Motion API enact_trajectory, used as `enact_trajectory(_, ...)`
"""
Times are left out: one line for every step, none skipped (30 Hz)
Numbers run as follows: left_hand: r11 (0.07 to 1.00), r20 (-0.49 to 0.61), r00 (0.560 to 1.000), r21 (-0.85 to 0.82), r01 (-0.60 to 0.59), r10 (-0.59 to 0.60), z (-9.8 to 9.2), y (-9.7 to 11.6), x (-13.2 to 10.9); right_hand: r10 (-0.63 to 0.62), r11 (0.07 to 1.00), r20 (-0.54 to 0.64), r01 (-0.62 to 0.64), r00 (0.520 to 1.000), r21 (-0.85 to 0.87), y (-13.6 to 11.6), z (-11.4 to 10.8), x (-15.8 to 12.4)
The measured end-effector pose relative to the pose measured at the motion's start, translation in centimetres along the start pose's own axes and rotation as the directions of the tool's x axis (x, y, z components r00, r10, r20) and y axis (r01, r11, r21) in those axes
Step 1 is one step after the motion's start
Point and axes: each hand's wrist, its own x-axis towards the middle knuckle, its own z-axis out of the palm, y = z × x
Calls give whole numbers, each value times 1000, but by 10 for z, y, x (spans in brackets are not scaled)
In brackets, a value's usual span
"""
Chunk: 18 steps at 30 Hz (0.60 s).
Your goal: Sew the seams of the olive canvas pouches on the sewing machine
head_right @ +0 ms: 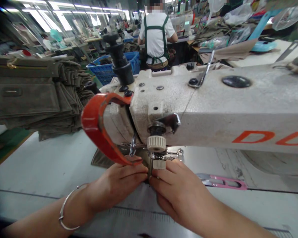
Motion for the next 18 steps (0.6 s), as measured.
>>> enact_trajectory(1000, 4, 1000, 12, -4, 4, 0, 0, 0, 4, 1000, -9, -5, 1000, -15, 0, 0, -1)
enact_trajectory(1000, 7, 1000, 22, -3, 3, 1, 0, 0, 9, 1000, -20, -9, 1000, -29, 0, 0, -2)
enact_trajectory(1000, 12, 1000, 30, 2, -2, 1, 0, 0, 9, 999, -26, -11, 1000, -40, -1, 0, -2)
enact_trajectory(999, 15, 1000, 36, 6, -6, 1, 0, 1, 9, 999, -26, -10, 1000, -44, -1, 0, -2)
enact_trajectory(999, 17, 1000, 41, 9, -10, 1, 1, 1, 10, 999, -21, -11, 1000, -43, -2, 0, -3)
enact_trajectory(999, 15, 1000, 50, 5, -5, 1, 1, 2, 12, 999, -17, -12, 1000, -39, -2, -1, -3)
enact_trajectory(998, 8, 1000, 60, -7, 6, 1, 0, 2, 16, 999, -14, -17, 1000, -34, -3, -1, -3)
enact_trajectory(998, -4, 1000, 67, -15, 15, 1, 0, 3, 22, 999, -16, -22, 1000, -32, -3, -1, -2)
enact_trajectory(998, -19, 1000, 66, -14, 15, 0, 0, 3, 26, 999, -24, -27, 999, -34, -4, -1, -2)
enact_trajectory(998, -32, 999, 55, -7, 9, 0, -1, 4, 25, 999, -30, -26, 999, -38, -4, 0, -2)
enact_trajectory(999, -44, 999, 40, 3, -2, -1, -2, 4, 21, 999, -35, -23, 999, -44, -4, 0, -2)
enact_trajectory(1000, -52, 999, 22, 17, -16, -2, -3, 5, 21, 998, -41, -23, 999, -51, -4, 1, -1)
enact_trajectory(999, -54, 998, 2, 34, -33, -2, -4, 5, 25, 998, -51, -28, 998, -58, -4, 1, -1)
enact_trajectory(999, -49, 998, -14, 49, -50, -3, -5, 6, 29, 997, -68, -33, 997, -67, -4, 2, 0)
enact_trajectory(997, -36, 997, -25, 69, -70, -3, -7, 8, 34, 996, -86, -41, 996, -79, -3, 3, 1)
enact_trajectory(995, -18, 995, -34, 94, -94, -4, -8, 9, 37, 995, -102, -46, 994, -92, -2, 4, 1)
enact_trajectory(992, -3, 993, -41, 121, -121, -4, -10, 10, 34, 993, -118, -47, 992, -106, -1, 5, 1)
enact_trajectory(989, 5, 990, -49, 142, -142, -4, -13, 12, 30, 991, -130, -46, 991, -123, 0, 6, 2)
